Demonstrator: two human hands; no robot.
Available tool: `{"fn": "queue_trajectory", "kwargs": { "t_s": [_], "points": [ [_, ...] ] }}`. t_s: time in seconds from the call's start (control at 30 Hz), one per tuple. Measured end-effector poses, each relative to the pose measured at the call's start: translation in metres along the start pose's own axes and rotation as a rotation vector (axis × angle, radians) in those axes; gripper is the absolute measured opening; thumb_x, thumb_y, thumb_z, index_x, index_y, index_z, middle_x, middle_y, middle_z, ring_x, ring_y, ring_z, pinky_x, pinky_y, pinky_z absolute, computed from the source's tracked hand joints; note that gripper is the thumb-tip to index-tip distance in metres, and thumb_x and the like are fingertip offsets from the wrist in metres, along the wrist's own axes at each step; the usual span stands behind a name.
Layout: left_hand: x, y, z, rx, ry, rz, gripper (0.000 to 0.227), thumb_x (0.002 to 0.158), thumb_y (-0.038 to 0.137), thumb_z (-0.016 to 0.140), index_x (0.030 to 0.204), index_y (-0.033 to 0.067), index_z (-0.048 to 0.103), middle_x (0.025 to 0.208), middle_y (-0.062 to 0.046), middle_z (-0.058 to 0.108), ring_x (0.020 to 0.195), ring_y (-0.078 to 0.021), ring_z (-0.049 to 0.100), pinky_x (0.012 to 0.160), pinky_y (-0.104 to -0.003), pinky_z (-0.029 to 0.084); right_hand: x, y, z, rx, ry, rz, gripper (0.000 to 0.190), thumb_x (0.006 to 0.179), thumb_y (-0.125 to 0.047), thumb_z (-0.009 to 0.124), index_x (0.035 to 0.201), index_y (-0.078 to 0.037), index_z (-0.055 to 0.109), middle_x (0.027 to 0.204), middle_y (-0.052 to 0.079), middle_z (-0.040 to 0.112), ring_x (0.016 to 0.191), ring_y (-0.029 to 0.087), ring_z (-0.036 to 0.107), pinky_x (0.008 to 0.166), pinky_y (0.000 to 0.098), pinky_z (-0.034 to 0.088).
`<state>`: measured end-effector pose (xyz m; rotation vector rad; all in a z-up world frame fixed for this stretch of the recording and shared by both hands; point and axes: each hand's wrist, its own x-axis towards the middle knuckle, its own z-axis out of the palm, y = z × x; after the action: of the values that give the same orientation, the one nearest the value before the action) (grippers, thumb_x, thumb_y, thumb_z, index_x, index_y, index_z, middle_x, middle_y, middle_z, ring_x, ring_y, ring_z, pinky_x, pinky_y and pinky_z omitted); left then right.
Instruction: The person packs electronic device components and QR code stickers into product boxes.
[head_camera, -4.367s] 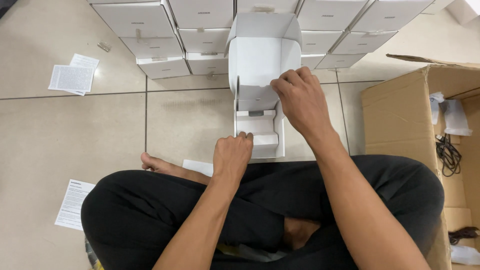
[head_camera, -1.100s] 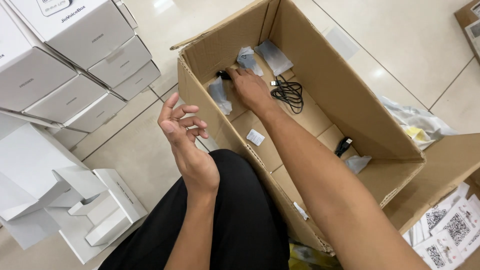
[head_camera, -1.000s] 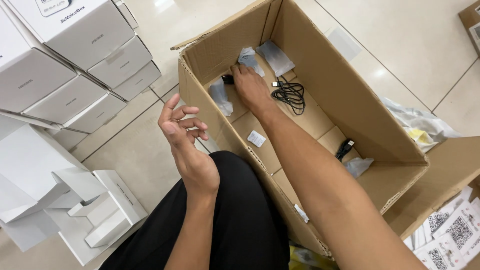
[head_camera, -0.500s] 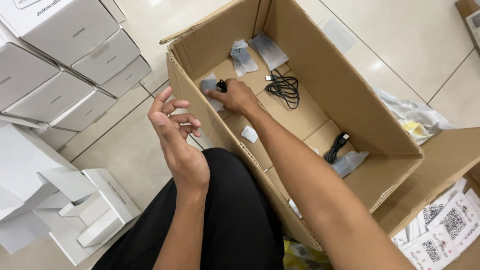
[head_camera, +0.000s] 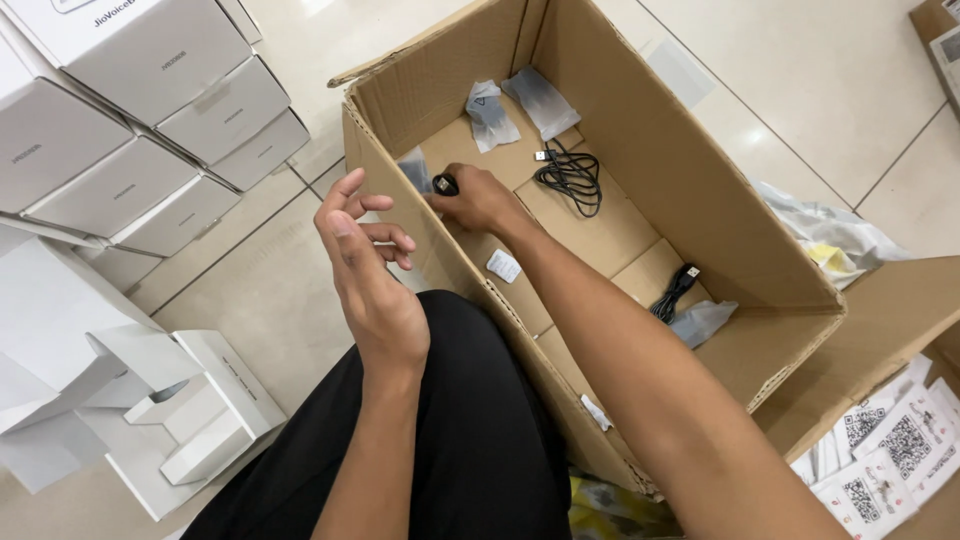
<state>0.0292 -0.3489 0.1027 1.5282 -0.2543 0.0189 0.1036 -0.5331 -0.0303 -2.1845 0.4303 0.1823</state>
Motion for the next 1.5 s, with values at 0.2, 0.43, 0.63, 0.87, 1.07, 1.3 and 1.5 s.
{"fn": "queue_trajectory", "kwargs": {
  "t_s": [0.2,0.43,0.63,0.87,1.07,1.3,1.5],
  "points": [
    [-0.002,0.004,-0.002,0.007,0.001,-0.019,0.068,0.112,0.055,0.020,0.147,0.0034,0.047,0.117,-0.008,0.054,0.085,-0.0114,0.053,0.077,-0.028,0.044,0.009,0.019,0.019,-0.107,0.164,-0.170,0.037,0.087,-0.034,0.074,0.107,-0.002,0.073,0.093,0.022,0.074,0.083,0.031,0.070,0.073,0.0420,0.054],
    [0.001,0.006,0.000,-0.018,0.032,-0.064,0.056,0.112,0.047,0.030,0.143,0.0053,0.051,0.115,-0.007,0.057,0.084,-0.0123,0.052,0.079,-0.028,0.047,-0.062,-0.035,-0.063,0.423,0.048,0.012,0.019,0.094,-0.025,0.062,0.102,-0.008,0.065,0.084,0.010,0.071,0.056,0.008,0.049,0.044,0.0257,0.036],
    [-0.004,0.012,-0.002,0.135,0.011,-0.008,0.043,0.106,0.031,0.057,0.142,0.0078,0.053,0.121,-0.008,0.056,0.098,-0.0149,0.062,0.087,-0.032,0.055,-0.131,-0.055,-0.113,0.499,0.201,-0.196,0.006,0.098,-0.010,0.059,0.099,-0.009,0.054,0.078,0.006,0.067,0.053,0.004,0.049,0.042,0.0209,0.037],
    [-0.027,0.034,-0.025,0.056,-0.101,0.045,0.049,0.105,0.029,0.060,0.150,0.0108,0.050,0.131,-0.009,0.059,0.111,-0.0156,0.062,0.096,-0.032,0.057,-0.204,-0.111,-0.111,0.335,0.180,-0.270,0.005,0.099,-0.009,0.055,0.100,-0.007,0.050,0.070,0.002,0.066,0.052,0.004,0.047,0.044,0.0217,0.035],
    [-0.064,0.064,-0.099,-0.004,-0.294,-0.159,0.046,0.099,0.035,0.066,0.136,0.0076,0.064,0.115,-0.010,0.073,0.097,-0.0161,0.070,0.088,-0.030,0.058,-0.235,-0.151,-0.066,0.199,-0.002,-0.318,0.012,0.095,-0.011,0.060,0.102,-0.004,0.054,0.068,0.002,0.060,0.058,0.007,0.059,0.050,0.0252,0.043],
    [-0.091,0.094,-0.215,0.264,-0.326,-0.486,0.046,0.088,0.035,0.070,0.129,0.0120,0.068,0.111,-0.006,0.074,0.088,-0.0182,0.076,0.075,-0.033,0.061,-0.252,-0.215,0.003,-0.098,-0.290,-0.415,0.027,0.094,-0.023,0.064,0.114,-0.007,0.055,0.077,0.014,0.073,0.072,0.030,0.070,0.063,0.0389,0.051],
    [-0.106,0.061,-0.306,0.699,-0.095,-0.254,0.039,0.089,0.029,0.071,0.122,0.0080,0.067,0.116,-0.010,0.072,0.096,-0.0287,0.073,0.077,-0.040,0.059,-0.244,-0.247,0.057,-0.139,-0.230,-0.461,0.035,0.099,-0.030,0.062,0.125,-0.008,0.055,0.092,0.018,0.073,0.087,0.039,0.070,0.074,0.0440,0.052]
  ]
}}
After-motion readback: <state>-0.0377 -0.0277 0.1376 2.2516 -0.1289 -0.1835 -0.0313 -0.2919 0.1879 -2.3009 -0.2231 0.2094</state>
